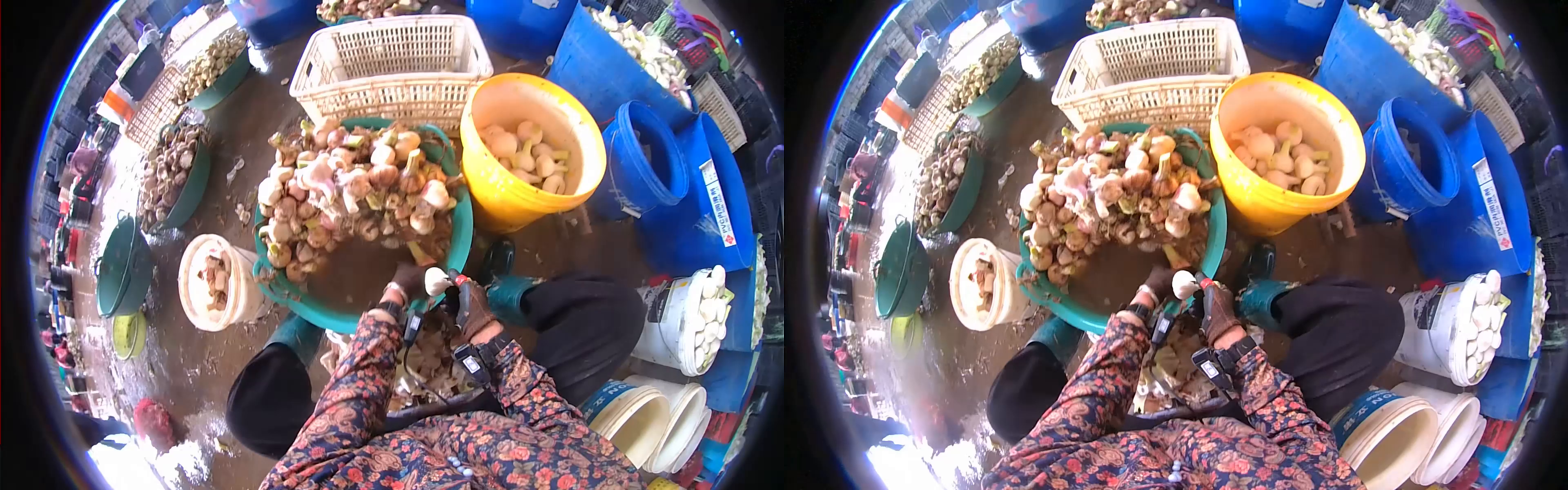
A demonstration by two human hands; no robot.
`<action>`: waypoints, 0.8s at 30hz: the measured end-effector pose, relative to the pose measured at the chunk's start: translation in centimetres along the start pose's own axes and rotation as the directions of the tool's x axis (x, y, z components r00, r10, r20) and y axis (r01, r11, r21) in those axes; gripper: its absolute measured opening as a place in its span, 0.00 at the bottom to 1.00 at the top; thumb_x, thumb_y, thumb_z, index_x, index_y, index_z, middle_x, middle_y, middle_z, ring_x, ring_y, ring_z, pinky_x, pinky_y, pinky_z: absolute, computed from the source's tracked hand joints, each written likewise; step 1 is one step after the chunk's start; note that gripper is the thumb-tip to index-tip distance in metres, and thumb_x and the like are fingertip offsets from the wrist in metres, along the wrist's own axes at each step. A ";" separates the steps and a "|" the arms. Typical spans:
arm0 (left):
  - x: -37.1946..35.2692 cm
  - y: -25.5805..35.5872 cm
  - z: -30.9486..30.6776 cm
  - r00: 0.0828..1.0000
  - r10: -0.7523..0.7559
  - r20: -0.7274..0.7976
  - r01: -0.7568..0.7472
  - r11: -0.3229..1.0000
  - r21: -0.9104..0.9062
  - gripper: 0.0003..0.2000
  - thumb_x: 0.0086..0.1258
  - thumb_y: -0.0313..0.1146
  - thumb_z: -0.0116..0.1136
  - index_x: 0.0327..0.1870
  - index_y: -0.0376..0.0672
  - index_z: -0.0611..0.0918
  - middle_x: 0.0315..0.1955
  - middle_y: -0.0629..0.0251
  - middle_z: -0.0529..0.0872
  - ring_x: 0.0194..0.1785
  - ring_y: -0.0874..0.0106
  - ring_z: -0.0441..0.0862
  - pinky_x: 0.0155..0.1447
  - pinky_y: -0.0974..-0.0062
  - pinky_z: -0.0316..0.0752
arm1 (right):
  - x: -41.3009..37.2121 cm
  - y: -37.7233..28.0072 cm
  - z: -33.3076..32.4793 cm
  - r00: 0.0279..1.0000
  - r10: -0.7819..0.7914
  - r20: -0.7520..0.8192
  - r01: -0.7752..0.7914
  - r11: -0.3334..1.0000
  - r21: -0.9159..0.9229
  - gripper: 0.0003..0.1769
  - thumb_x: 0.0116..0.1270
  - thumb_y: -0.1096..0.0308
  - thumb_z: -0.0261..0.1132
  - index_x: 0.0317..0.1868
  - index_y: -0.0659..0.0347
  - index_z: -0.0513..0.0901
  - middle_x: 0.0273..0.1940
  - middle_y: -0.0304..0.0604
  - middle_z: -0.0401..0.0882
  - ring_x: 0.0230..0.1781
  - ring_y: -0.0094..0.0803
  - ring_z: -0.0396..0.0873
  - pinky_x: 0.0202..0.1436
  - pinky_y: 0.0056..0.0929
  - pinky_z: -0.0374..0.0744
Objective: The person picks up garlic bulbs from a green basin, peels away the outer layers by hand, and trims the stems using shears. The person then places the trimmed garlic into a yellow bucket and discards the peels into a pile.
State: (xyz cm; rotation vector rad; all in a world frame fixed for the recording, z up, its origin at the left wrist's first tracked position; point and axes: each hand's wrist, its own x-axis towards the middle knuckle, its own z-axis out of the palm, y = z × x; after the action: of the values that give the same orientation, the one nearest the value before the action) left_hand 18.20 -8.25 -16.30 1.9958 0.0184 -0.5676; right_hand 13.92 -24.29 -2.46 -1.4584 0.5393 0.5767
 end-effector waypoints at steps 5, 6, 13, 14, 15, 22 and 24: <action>-5.8 6.2 -3.1 0.988 -0.112 -0.105 0.023 0.782 -0.623 0.24 0.49 0.46 0.71 0.37 0.33 0.82 0.32 0.65 0.84 0.34 0.76 0.79 0.40 0.77 0.75 | -1.9 -15.0 2.5 0.935 -0.284 0.210 0.044 0.683 0.729 0.17 0.65 0.59 0.58 0.48 0.62 0.78 0.33 0.39 0.81 0.31 0.26 0.78 0.34 0.25 0.75; -7.3 8.0 -3.7 0.992 -0.063 -0.113 -0.027 0.752 -0.658 0.24 0.51 0.44 0.70 0.41 0.33 0.80 0.33 0.64 0.83 0.35 0.76 0.79 0.41 0.77 0.75 | -2.5 -18.2 2.6 0.895 -0.404 0.190 0.191 0.731 0.655 0.18 0.65 0.56 0.58 0.46 0.61 0.78 0.32 0.37 0.80 0.28 0.26 0.77 0.30 0.26 0.74; -16.1 15.1 -7.2 0.937 0.107 -0.334 -0.199 0.946 -0.254 0.27 0.49 0.42 0.71 0.48 0.36 0.77 0.39 0.63 0.82 0.42 0.73 0.79 0.48 0.74 0.74 | -5.1 -9.2 3.2 0.758 -0.635 0.151 0.512 0.436 -0.740 0.19 0.57 0.50 0.64 0.27 0.60 0.81 0.25 0.55 0.79 0.30 0.53 0.79 0.33 0.43 0.75; -16.7 15.2 -7.2 0.892 0.234 -0.387 -0.260 0.965 -0.015 0.27 0.48 0.42 0.71 0.49 0.39 0.78 0.40 0.61 0.82 0.42 0.69 0.80 0.48 0.73 0.74 | -5.9 -7.9 3.7 0.791 -0.589 0.162 0.486 0.445 -0.752 0.18 0.58 0.51 0.63 0.27 0.60 0.81 0.25 0.56 0.79 0.31 0.53 0.79 0.34 0.42 0.75; -17.5 15.3 -7.1 0.839 0.365 -0.403 -0.296 0.928 0.225 0.27 0.46 0.42 0.71 0.49 0.41 0.78 0.40 0.60 0.82 0.43 0.65 0.81 0.49 0.71 0.74 | -6.6 -7.0 4.1 0.824 -0.539 0.172 0.457 0.454 -0.765 0.18 0.58 0.52 0.61 0.27 0.60 0.82 0.26 0.57 0.79 0.31 0.53 0.79 0.34 0.42 0.75; -20.7 15.5 -7.3 0.832 0.430 -0.349 -0.250 0.854 0.456 0.29 0.41 0.44 0.73 0.47 0.44 0.80 0.36 0.58 0.81 0.39 0.57 0.78 0.45 0.65 0.75 | -8.9 -5.6 3.6 0.842 -0.425 0.332 0.525 0.505 -0.685 0.18 0.63 0.57 0.57 0.32 0.65 0.81 0.28 0.58 0.78 0.30 0.50 0.79 0.33 0.40 0.74; -20.9 14.9 -7.5 0.861 0.409 -0.304 -0.282 0.879 0.385 0.29 0.41 0.44 0.74 0.47 0.40 0.80 0.37 0.57 0.82 0.41 0.61 0.80 0.48 0.67 0.74 | -8.4 -4.3 3.3 0.831 -0.432 0.350 0.554 0.600 -0.577 0.17 0.64 0.59 0.57 0.33 0.66 0.81 0.27 0.55 0.79 0.28 0.44 0.79 0.33 0.37 0.74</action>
State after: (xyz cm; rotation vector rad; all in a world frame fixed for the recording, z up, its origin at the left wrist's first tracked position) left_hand 6.27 -4.38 7.32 2.3363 -0.2163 0.0659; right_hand 10.39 -21.43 6.42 -2.1082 -0.2828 0.4466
